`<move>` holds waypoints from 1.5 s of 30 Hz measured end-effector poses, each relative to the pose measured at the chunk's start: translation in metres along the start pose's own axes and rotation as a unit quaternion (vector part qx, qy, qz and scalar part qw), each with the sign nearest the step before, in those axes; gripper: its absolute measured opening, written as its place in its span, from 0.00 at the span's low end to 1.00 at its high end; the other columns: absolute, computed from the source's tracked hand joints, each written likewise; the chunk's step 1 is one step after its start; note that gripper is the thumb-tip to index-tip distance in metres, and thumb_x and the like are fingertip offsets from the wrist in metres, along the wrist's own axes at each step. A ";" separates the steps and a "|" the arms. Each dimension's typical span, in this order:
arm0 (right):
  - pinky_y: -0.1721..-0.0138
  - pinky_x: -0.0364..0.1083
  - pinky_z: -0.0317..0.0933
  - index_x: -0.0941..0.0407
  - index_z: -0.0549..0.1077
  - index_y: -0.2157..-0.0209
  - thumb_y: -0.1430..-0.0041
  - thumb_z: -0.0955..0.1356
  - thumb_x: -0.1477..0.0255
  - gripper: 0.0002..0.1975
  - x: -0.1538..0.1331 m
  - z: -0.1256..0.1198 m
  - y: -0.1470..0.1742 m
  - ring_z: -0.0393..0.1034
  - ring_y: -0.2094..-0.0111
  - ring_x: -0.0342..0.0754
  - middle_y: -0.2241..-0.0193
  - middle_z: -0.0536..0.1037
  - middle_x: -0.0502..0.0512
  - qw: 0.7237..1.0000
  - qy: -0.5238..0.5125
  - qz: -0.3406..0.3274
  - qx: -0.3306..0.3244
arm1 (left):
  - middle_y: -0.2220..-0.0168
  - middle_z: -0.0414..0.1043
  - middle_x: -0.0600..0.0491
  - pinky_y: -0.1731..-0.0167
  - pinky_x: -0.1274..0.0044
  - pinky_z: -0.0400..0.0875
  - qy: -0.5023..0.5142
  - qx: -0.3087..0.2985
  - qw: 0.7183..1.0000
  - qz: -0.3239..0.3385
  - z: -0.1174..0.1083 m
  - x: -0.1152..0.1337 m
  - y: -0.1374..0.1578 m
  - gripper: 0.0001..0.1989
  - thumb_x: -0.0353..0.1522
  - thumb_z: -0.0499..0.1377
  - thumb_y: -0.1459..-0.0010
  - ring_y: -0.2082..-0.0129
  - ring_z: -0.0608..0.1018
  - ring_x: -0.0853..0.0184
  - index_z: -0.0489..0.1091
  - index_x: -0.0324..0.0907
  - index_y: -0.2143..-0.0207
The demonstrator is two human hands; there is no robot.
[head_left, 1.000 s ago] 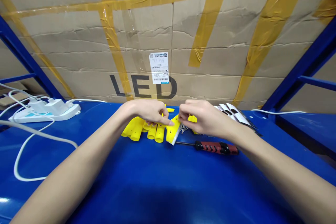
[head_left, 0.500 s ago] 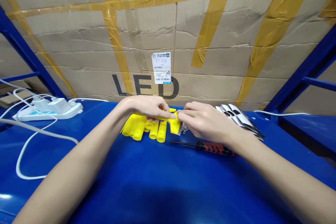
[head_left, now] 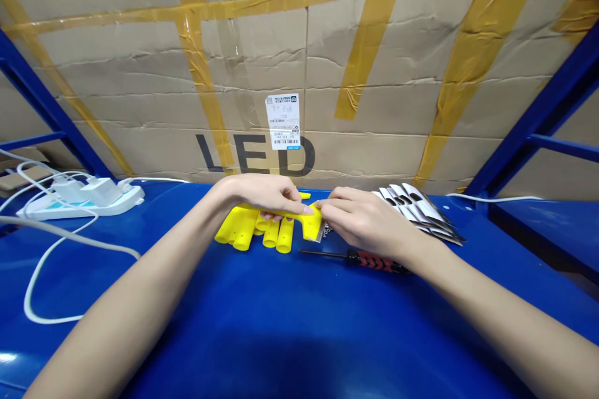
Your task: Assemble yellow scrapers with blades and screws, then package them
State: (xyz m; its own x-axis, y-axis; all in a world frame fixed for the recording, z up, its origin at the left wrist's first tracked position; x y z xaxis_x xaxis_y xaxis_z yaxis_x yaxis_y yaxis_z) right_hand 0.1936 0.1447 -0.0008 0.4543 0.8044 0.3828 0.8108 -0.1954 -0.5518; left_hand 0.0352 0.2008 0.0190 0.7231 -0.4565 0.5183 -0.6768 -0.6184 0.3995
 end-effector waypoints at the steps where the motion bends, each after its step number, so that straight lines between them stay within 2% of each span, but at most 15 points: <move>1: 0.68 0.47 0.59 0.58 0.70 0.70 0.35 0.62 0.83 0.11 -0.001 0.001 0.001 0.63 0.68 0.49 0.70 0.77 0.58 1.000 0.002 -0.003 0.010 | 0.81 0.63 0.56 0.78 0.78 0.62 0.002 -0.004 1.000 0.001 0.001 0.000 0.000 0.26 0.54 0.57 0.41 0.79 0.67 0.70 0.66 0.41 0.76; 7: 0.63 0.48 0.65 0.59 0.71 0.69 0.36 0.62 0.84 0.11 -0.005 0.004 0.007 0.67 0.63 0.51 0.65 0.80 0.61 0.998 -0.016 -0.001 0.054 | 0.81 0.63 0.56 0.77 0.78 0.62 0.019 -0.023 0.999 0.017 0.003 0.000 -0.001 0.25 0.53 0.56 0.39 0.80 0.66 0.71 0.67 0.40 0.75; 11: 0.61 0.49 0.66 0.59 0.72 0.68 0.34 0.61 0.82 0.12 -0.008 0.007 0.008 0.68 0.60 0.52 0.62 0.80 0.62 0.998 -0.025 0.011 0.050 | 0.81 0.64 0.56 0.78 0.78 0.61 0.018 -0.026 0.999 0.017 0.004 0.000 -0.001 0.24 0.52 0.58 0.41 0.80 0.66 0.71 0.68 0.41 0.74; 14: 0.62 0.49 0.66 0.58 0.72 0.69 0.32 0.60 0.81 0.13 -0.010 0.006 0.008 0.68 0.61 0.52 0.63 0.80 0.62 0.998 -0.001 0.015 0.063 | 0.81 0.63 0.57 0.78 0.78 0.60 0.030 -0.025 0.999 0.023 0.005 0.002 0.000 0.24 0.52 0.59 0.41 0.80 0.65 0.72 0.66 0.41 0.76; 19: 0.61 0.49 0.67 0.59 0.73 0.69 0.33 0.61 0.82 0.13 -0.015 0.005 0.008 0.68 0.60 0.52 0.62 0.80 0.62 0.997 0.040 -0.003 0.069 | 0.81 0.63 0.57 0.78 0.78 0.61 0.037 -0.032 0.998 0.025 0.006 0.003 0.001 0.21 0.49 0.60 0.41 0.80 0.65 0.71 0.69 0.41 0.73; 25: 0.62 0.49 0.67 0.59 0.71 0.67 0.32 0.61 0.81 0.11 -0.008 0.007 0.008 0.67 0.61 0.51 0.63 0.79 0.62 0.992 -0.073 0.061 0.079 | 0.81 0.62 0.57 0.78 0.79 0.61 0.045 -0.042 0.998 0.025 0.009 0.001 -0.001 0.23 0.50 0.56 0.38 0.80 0.65 0.72 0.65 0.41 0.74; 31: 0.60 0.51 0.68 0.58 0.72 0.61 0.33 0.61 0.80 0.09 -0.003 0.010 0.010 0.67 0.60 0.51 0.61 0.80 0.60 0.980 -0.143 0.094 0.099 | 0.82 0.61 0.58 0.78 0.78 0.60 0.051 -0.042 0.998 0.024 0.008 0.002 -0.001 0.21 0.48 0.59 0.41 0.81 0.64 0.72 0.65 0.41 0.75; 38: 0.62 0.52 0.71 0.58 0.75 0.54 0.37 0.66 0.80 0.12 0.000 0.009 0.015 0.68 0.61 0.53 0.60 0.81 0.58 0.972 -0.134 0.119 0.149 | 0.82 0.60 0.58 0.78 0.78 0.58 0.044 -0.037 0.998 0.026 0.006 0.004 0.001 0.25 0.52 0.57 0.39 0.81 0.63 0.72 0.62 0.41 0.77; 45: 0.60 0.54 0.72 0.60 0.77 0.55 0.37 0.68 0.79 0.10 0.000 0.009 0.015 0.68 0.60 0.53 0.58 0.82 0.60 0.974 -0.125 0.107 0.156 | 0.82 0.60 0.57 0.79 0.78 0.56 0.062 -0.040 0.997 0.032 0.008 0.004 0.001 0.23 0.49 0.59 0.40 0.81 0.61 0.72 0.63 0.41 0.77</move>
State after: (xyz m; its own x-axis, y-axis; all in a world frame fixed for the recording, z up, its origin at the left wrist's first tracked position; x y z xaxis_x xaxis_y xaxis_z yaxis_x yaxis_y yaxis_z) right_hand 0.2027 0.1472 -0.0158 0.4654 0.8828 0.0638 0.5373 -0.2245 -0.8129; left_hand 0.0384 0.1928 0.0157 0.6595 -0.4075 0.6317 -0.7329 -0.5352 0.4200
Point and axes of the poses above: each hand's wrist, its own y-axis away from the middle knuckle, its own z-axis out of the palm, x = y × z, the point moved 5 cm from there along -y, towards the middle knuckle
